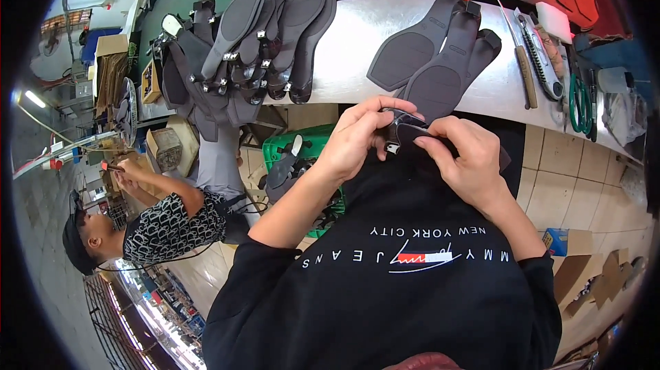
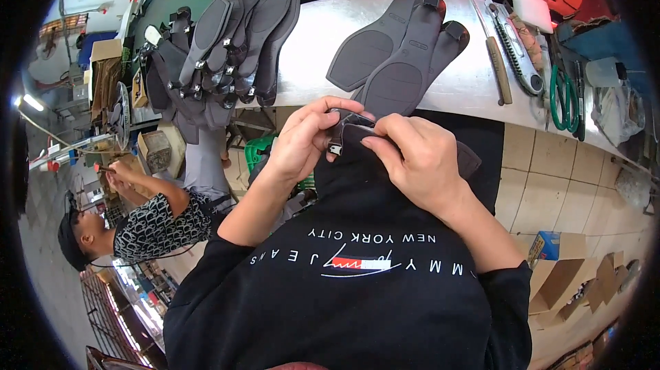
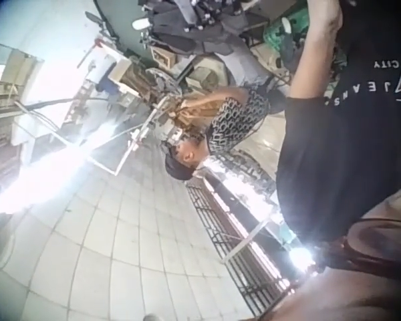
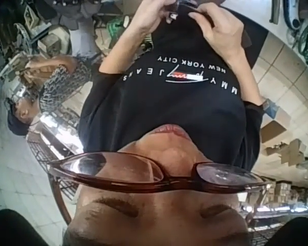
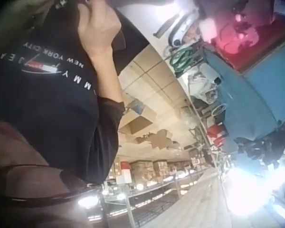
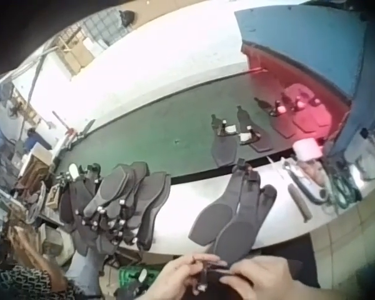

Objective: The recorder is assembling and trimming components of sandals at a shoe factory workbench.

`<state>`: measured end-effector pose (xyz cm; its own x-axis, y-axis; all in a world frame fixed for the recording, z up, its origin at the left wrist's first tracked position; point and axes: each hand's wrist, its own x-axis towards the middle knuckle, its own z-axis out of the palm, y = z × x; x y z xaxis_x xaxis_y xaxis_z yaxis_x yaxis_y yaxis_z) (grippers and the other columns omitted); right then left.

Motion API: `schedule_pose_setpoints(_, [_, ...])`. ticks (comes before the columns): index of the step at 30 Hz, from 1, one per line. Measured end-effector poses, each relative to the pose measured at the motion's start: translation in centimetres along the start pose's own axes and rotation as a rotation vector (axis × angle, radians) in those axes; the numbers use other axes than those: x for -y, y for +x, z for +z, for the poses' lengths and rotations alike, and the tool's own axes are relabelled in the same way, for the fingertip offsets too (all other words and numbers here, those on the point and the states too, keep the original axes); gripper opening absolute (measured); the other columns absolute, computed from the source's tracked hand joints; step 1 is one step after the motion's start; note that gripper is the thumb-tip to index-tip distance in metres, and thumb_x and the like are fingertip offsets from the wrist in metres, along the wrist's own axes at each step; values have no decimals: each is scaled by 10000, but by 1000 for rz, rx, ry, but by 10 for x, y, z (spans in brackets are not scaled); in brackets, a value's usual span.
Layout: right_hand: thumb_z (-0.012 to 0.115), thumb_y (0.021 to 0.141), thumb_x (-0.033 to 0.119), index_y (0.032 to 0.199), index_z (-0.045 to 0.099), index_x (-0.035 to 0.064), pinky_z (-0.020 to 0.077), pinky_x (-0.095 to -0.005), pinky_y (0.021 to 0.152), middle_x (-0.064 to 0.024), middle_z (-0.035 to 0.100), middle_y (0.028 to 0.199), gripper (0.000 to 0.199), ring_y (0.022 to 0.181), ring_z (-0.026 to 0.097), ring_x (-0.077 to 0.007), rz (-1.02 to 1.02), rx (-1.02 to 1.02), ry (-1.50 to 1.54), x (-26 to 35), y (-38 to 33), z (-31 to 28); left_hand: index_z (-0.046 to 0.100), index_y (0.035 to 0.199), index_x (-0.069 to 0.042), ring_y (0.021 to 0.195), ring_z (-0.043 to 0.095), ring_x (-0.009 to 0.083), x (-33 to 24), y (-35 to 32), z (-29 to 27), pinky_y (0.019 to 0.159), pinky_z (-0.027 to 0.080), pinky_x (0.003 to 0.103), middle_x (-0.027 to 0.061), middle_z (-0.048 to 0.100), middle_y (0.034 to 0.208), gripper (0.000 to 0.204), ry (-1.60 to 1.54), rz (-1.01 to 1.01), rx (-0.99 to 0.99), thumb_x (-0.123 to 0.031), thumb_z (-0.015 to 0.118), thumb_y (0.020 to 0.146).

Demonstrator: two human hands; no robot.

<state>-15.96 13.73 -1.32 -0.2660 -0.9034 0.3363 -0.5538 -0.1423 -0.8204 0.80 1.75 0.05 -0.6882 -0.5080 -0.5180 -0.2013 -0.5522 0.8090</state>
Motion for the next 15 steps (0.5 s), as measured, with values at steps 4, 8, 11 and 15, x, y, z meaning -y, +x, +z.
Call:
schedule_pose_setpoints(4, [757,740,26,797,595,38,442,-334,507,-94,595,659,172,566,596,-246,-4,-2,6,0,-2,3,637,1122,7,684,580,70,4,1,6,554,523,236,18,629,867,309,22,-29,-36,-125,435,930])
schedule_pose_setpoints(8, [756,744,11,802,602,22,434,-311,510,-100,596,651,165,555,590,-232,65,18,39,-2,-7,5,613,1135,31,743,627,90,5,-2,10,580,539,247,64,667,908,334,142,-40,-27,-142,404,940])
schedule_pose_setpoints(11, [744,741,25,779,565,41,444,-353,503,-103,576,621,183,556,597,-275,113,34,41,-1,-8,4,621,1121,24,758,627,90,4,-6,15,598,548,249,59,665,910,295,129,-50,-36,-135,448,942])
schedule_pose_setpoints(15, [744,760,41,784,557,31,448,-347,508,-105,590,632,189,567,607,-276,152,52,82,0,-10,4,634,1090,15,755,602,78,9,-7,13,596,546,245,32,640,880,233,199,-48,-61,-108,544,914])
